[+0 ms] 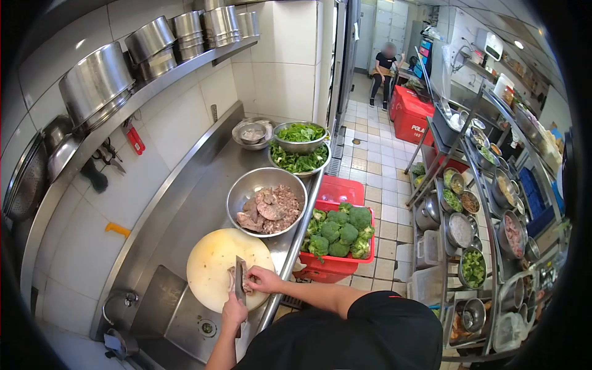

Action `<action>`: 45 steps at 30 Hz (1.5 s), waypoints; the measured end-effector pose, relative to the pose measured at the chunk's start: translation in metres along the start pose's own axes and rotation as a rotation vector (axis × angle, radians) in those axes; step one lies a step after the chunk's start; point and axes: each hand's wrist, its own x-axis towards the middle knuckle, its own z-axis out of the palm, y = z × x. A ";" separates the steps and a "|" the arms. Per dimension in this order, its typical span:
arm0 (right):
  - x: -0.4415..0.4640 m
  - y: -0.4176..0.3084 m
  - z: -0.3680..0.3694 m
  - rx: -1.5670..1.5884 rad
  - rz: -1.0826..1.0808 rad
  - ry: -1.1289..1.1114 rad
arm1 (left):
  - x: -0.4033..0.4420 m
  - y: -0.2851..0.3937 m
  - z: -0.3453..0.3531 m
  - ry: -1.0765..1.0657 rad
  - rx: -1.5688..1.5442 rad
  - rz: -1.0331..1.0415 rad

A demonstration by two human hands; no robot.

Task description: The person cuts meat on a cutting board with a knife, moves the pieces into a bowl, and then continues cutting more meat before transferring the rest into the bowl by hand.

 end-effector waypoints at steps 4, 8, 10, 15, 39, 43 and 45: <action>0.001 0.003 -0.001 -0.024 -0.053 0.016 | 0.005 -0.005 0.005 0.010 0.016 0.024; 0.001 0.004 0.000 -0.008 -0.025 0.020 | 0.001 -0.009 -0.012 0.108 -0.047 0.032; 0.001 0.001 -0.001 -0.007 0.019 -0.009 | 0.004 -0.009 -0.033 0.210 -0.029 0.013; 0.000 -0.001 -0.003 -0.017 -0.035 0.001 | 0.044 -0.046 -0.055 0.332 0.124 0.032; 0.001 0.004 0.000 -0.026 -0.004 0.016 | -0.122 0.116 -0.224 0.617 -0.339 1.457; 0.001 0.005 -0.001 -0.042 -0.010 0.012 | -0.082 0.144 -0.156 0.372 -0.346 1.288; -0.001 0.008 0.003 -0.029 -0.077 0.050 | -0.065 0.151 -0.136 0.330 -0.337 1.231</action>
